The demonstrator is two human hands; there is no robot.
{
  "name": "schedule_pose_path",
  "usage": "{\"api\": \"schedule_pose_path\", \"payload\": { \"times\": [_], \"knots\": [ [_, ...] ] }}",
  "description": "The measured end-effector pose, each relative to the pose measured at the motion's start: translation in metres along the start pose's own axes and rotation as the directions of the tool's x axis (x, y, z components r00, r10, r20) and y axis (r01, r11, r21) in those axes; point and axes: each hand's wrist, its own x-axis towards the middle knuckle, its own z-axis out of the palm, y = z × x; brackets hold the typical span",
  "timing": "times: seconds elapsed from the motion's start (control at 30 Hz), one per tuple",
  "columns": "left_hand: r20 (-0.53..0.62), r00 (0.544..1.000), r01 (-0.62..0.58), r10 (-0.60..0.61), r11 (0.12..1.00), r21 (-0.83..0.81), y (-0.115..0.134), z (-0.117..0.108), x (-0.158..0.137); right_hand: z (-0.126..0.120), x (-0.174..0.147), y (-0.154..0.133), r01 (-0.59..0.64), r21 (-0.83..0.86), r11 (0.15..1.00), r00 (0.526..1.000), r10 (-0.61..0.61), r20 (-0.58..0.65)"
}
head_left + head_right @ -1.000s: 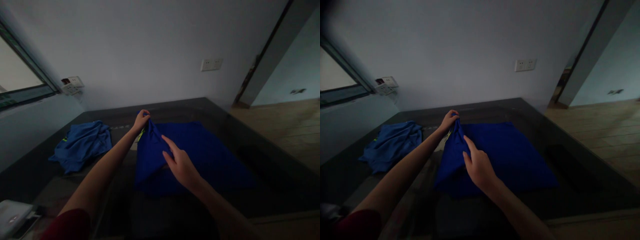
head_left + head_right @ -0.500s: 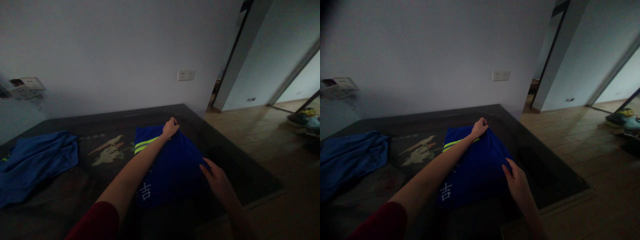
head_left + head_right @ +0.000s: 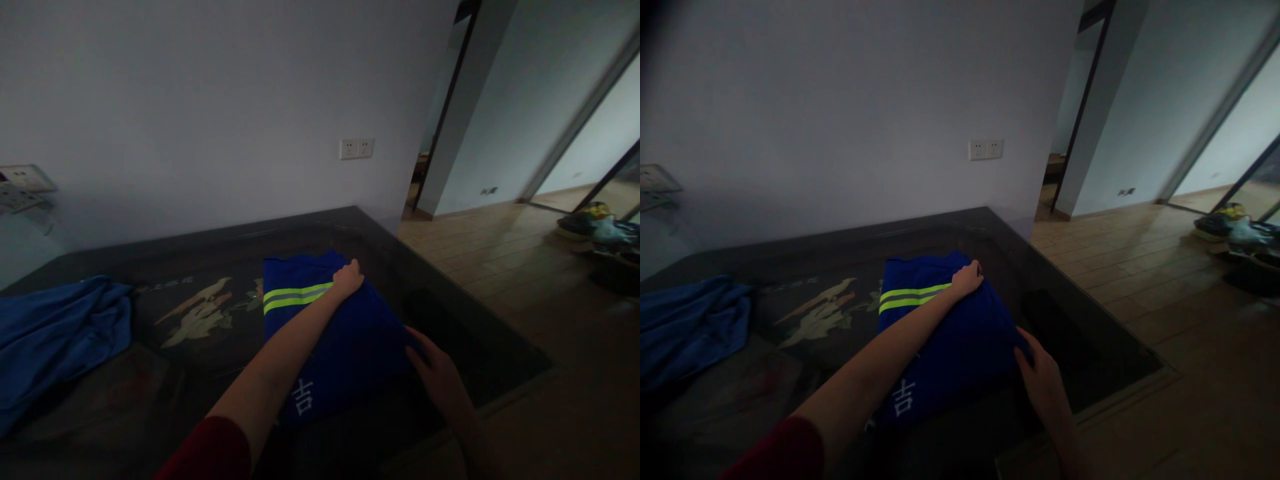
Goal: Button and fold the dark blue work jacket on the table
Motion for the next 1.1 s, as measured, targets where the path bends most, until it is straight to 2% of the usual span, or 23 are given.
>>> {"api": "schedule_pose_path", "payload": {
  "times": [0.17,0.27,0.47,0.57,0.67,0.73,0.77,0.8,0.87,0.93,0.97,1.03,1.1],
  "knots": [
    [-0.072,0.997,-0.025,0.026,1.0,0.017,0.006,-0.01,0.003,0.001,-0.005,-0.003,0.005,0.033,0.999,1.0,-0.005,0.006],
    [-0.096,0.994,-0.046,0.049,0.999,0.027,0.008,-0.008,0.002,0.003,-0.008,-0.003,0.0,0.079,0.997,1.0,0.002,-0.018],
    [-0.007,0.996,-0.084,0.085,0.995,0.051,0.011,0.003,-0.006,0.003,-0.009,-0.007,0.009,0.083,0.997,0.997,-0.003,-0.079],
    [0.048,0.988,-0.148,0.147,0.989,0.024,0.009,-0.006,-0.012,0.003,-0.01,-0.01,0.058,0.048,0.997,0.99,-0.051,-0.13],
    [0.05,0.948,-0.311,0.315,0.947,-0.077,-0.016,-0.034,-0.026,0.004,-0.012,-0.011,0.063,0.01,0.998,0.99,-0.061,-0.126],
    [-0.06,0.914,-0.406,0.401,0.908,-0.101,-0.05,-0.059,-0.04,0.004,-0.013,-0.011,0.056,-0.015,0.998,0.991,-0.058,-0.123],
    [-0.126,0.911,-0.402,0.392,0.913,-0.069,-0.072,-0.071,-0.047,0.004,-0.013,-0.011,0.055,-0.024,0.998,0.99,-0.058,-0.129],
    [-0.204,0.917,-0.355,0.344,0.935,-0.018,-0.095,-0.083,-0.054,0.005,-0.013,-0.011,0.055,-0.032,0.998,0.988,-0.059,-0.141],
    [-0.329,0.937,-0.111,0.116,0.993,0.034,-0.141,-0.102,-0.068,0.006,-0.013,-0.012,0.056,-0.071,0.996,0.982,-0.068,-0.178],
    [-0.326,0.931,0.161,-0.164,0.986,-0.035,-0.178,-0.113,-0.076,0.007,-0.014,-0.015,0.034,-0.156,0.987,0.972,-0.069,-0.224],
    [-0.293,0.921,0.247,-0.258,0.966,-0.074,-0.192,-0.115,-0.078,0.008,-0.014,-0.016,0.009,-0.212,0.977,0.968,-0.061,-0.243],
    [-0.22,0.913,0.318,-0.344,0.937,-0.147,-0.207,-0.113,-0.077,0.01,-0.014,-0.018,-0.044,-0.315,0.948,0.966,-0.04,-0.257],
    [-0.177,0.913,0.326,-0.368,0.918,-0.227,-0.21,-0.108,-0.071,0.011,-0.014,-0.018,-0.073,-0.385,0.92,0.972,-0.021,-0.236]
  ]
}}
